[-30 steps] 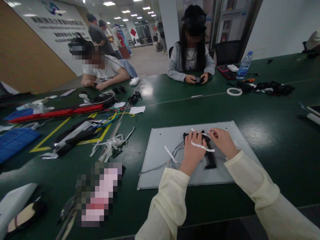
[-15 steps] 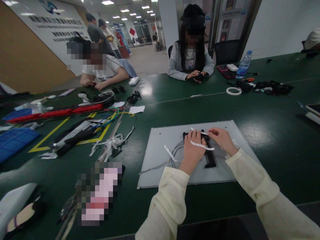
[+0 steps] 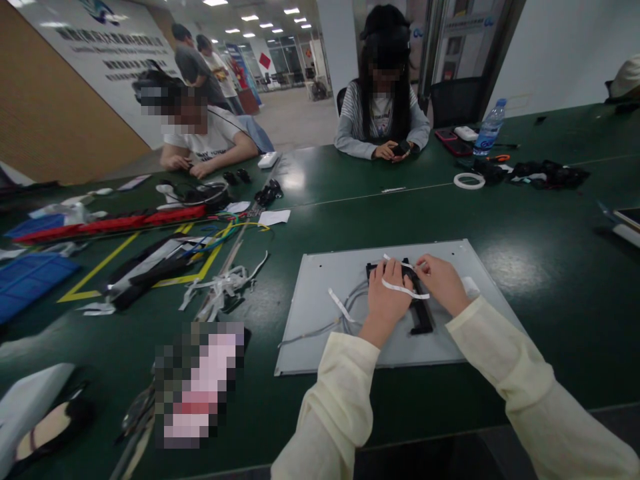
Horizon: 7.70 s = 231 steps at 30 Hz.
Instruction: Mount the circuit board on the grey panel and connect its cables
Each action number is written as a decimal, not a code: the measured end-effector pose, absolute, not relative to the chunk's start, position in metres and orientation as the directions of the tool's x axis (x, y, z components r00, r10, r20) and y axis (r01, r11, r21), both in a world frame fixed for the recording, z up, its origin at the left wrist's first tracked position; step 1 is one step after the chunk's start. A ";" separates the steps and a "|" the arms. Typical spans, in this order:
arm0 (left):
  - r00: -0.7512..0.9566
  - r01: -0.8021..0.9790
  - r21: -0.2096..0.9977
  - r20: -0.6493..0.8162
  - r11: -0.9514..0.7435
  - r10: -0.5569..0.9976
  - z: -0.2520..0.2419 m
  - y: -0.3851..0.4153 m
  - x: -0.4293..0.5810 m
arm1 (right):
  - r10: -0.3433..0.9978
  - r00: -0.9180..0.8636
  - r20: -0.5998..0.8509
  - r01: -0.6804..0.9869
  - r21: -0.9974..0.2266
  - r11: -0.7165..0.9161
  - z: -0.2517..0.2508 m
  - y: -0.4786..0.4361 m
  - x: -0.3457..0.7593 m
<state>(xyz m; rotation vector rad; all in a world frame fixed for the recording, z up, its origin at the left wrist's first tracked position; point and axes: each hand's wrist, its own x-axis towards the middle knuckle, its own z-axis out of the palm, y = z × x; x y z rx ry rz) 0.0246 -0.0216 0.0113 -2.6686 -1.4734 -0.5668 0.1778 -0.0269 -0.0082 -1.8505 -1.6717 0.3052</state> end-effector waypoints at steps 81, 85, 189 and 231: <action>0.457 0.810 0.216 0.352 -0.545 0.817 0.013 -0.024 0.022 | 0.981 0.191 0.013 0.112 -0.994 -0.009 0.015 -0.092 0.192; 0.393 0.789 0.304 0.419 -0.534 0.819 0.030 -0.028 0.021 | 0.958 0.271 0.089 0.160 -0.986 0.046 0.007 -0.101 0.198; 0.125 0.206 0.954 0.195 -0.217 0.973 0.053 -0.015 -0.122 | 0.974 -0.141 0.176 0.230 -0.951 0.205 0.038 -0.058 0.039; 0.104 0.815 0.513 0.325 -0.268 0.940 0.018 -0.087 -0.111 | 0.986 -0.167 0.001 0.151 -0.988 0.026 0.013 -0.073 0.032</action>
